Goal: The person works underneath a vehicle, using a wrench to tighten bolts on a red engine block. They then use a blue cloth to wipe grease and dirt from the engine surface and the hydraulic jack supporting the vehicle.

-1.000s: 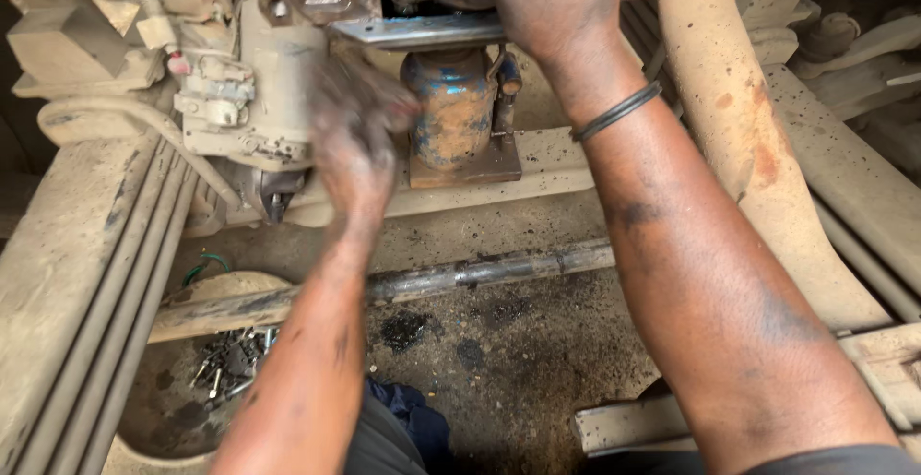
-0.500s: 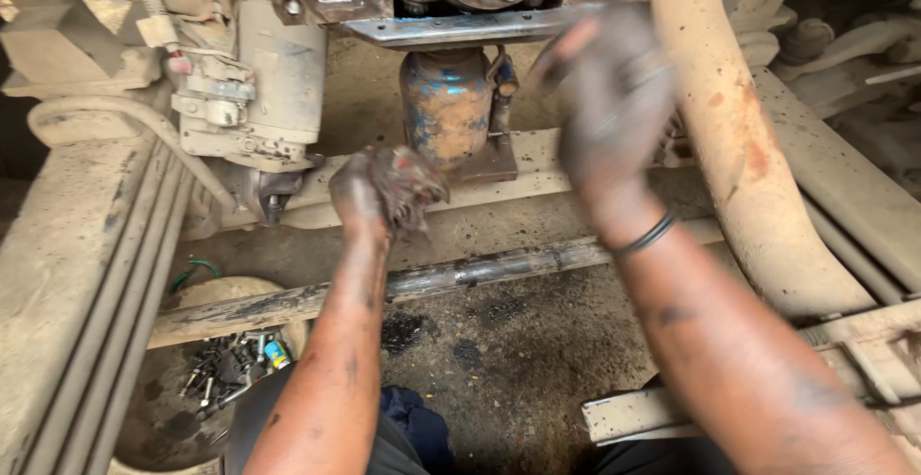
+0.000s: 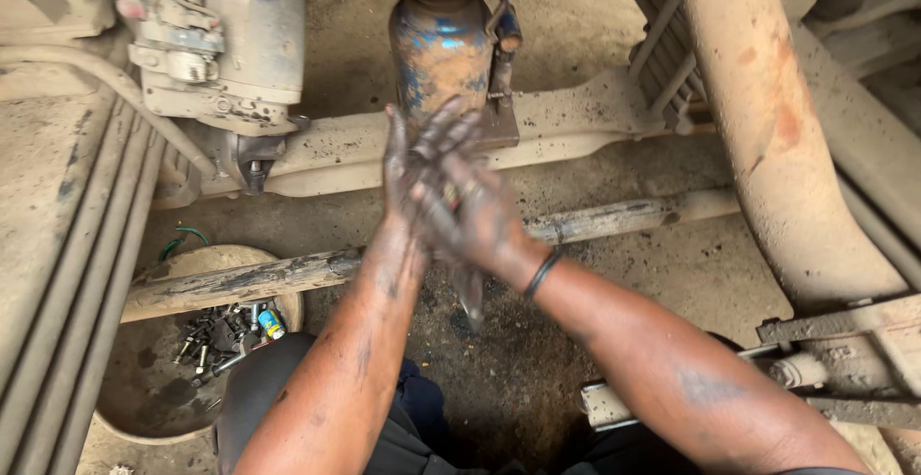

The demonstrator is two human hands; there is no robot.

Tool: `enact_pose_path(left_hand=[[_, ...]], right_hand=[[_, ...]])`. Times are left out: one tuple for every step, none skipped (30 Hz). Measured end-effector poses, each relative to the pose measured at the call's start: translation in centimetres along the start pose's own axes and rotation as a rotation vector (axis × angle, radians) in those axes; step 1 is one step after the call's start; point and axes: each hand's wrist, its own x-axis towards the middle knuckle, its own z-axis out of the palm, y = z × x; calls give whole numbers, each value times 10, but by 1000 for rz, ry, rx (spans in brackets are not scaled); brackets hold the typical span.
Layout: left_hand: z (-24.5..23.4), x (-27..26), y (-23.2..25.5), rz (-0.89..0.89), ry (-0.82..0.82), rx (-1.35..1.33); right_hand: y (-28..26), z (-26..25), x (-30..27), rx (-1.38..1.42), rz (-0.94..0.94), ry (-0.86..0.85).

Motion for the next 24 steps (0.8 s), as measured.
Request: enact_pose_path(left_hand=[[5, 0, -4, -45, 10, -41], [9, 0, -7, -71, 24, -78], [14, -2, -13, -81, 29, -78], [18, -3, -17, -84, 27, -57], [24, -4, -23, -80, 16, -10], [31, -6, -31, -80, -14, 53], [38, -9, -41, -74, -58, 133], [46, -15, -51, -49, -115, 232], [53, -22, -62, -24, -172, 329], [58, -29, -71, 15, -214, 414], [63, -32, -78, 49, -263, 504], [65, -29, -81, 90, -301, 597], [64, -23, -81, 133, -324, 690], [62, -14, -79, 176, -289, 799], [58, -1, -75, 219, -213, 948], [51, 13, -67, 257, -136, 1098], [42, 24, -59, 267, -104, 951], [28, 32, -49, 279, -65, 804], [15, 37, -42, 296, -27, 656], [2, 40, -35, 312, 88, 586], [-8, 41, -32, 333, 201, 513], [-23, 36, -29, 356, 311, 432], [-37, 32, -27, 354, 395, 586], [-46, 30, -29, 336, 473, 732]], right_hand=[[11, 3, 4, 37, 111, -14], [23, 7, 4, -39, 89, 36], [38, 11, 1, -116, 67, 85], [55, 15, 0, -188, 38, 135], [74, 20, 0, -131, 98, 169], [99, 19, 2, -45, 177, 226], [123, 18, 3, 28, 242, 285], [150, 9, 5, 183, 329, 339], [174, -5, 7, 335, 399, 406], [194, -23, 8, 450, 467, 473], [206, -41, 7, 619, 354, 445], [211, -55, 12, 497, 380, 459], [208, -56, 19, 373, 402, 473], [197, -52, 22, 633, 517, 478], [182, -54, 23, 889, 639, 477], [165, -52, 24, 937, 604, 373], [147, -49, 24, 984, 567, 271], [127, -39, 22, 1032, 532, 161], [111, -39, 19, 914, 447, 84], [96, -36, 21, 811, 349, 6], [82, -33, 19, 739, 184, -65], [71, -33, 15, 662, 20, -131], [61, -29, 14, 565, 13, -145], [56, -25, 12, 483, 9, -149]])
